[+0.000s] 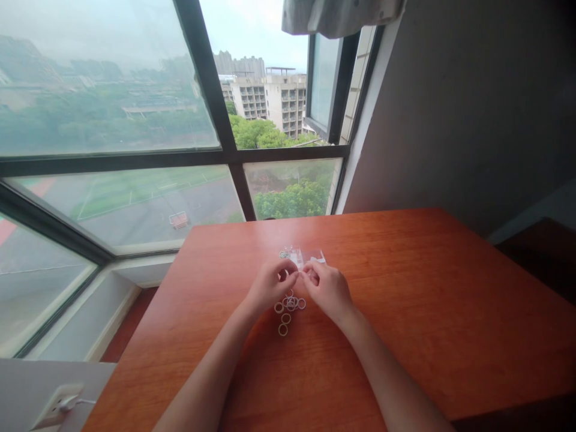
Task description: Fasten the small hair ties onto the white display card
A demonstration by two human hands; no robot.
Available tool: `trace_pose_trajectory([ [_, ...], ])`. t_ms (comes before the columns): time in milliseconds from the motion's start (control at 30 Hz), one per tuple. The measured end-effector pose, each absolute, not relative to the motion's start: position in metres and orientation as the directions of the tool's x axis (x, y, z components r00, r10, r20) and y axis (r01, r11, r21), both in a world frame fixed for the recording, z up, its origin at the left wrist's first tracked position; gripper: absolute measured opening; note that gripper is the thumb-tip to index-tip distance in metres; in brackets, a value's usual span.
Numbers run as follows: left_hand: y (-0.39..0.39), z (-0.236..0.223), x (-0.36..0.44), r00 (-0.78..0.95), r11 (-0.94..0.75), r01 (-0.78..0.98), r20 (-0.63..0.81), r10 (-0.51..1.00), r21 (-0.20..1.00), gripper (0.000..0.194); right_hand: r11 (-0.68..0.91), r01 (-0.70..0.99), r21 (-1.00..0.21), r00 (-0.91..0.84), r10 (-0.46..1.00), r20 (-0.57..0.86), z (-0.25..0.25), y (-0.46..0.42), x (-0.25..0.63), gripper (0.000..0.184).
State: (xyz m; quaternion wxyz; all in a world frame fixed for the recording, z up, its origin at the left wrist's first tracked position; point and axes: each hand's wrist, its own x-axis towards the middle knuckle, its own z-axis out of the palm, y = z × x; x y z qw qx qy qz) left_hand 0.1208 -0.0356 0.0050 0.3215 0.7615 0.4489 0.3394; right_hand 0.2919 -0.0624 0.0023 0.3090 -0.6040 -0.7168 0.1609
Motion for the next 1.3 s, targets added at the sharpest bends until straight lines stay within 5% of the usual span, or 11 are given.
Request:
trace_pose_trajectory([
  [233,-0.022,-0.008,0.101,0.167,-0.304,0.567,0.255,0.952,0.765,0.014,0.297,0.753,-0.588,-0.259,0.954,0.150,0.005,-0.067,0.291,0.010],
  [533,-0.021,-0.018,0.099,0.173,-0.282,0.665,0.224,0.959,0.692,0.014,0.533,0.668,-0.519,-0.586,0.807,0.076,0.002,-0.077,0.283,0.016],
  [967,-0.021,-0.018,0.100,0.169,-0.284,0.646,0.230,0.958,0.708,0.014,0.615,0.684,-0.393,-0.636,0.766,0.090,-0.002,-0.080,0.275,0.015],
  [1300,-0.023,-0.011,0.103,0.183,-0.332,0.609,0.280,0.942,0.720,0.013,0.478,0.731,-0.487,-0.488,0.865,0.118,0.003,-0.074,0.280,0.011],
])
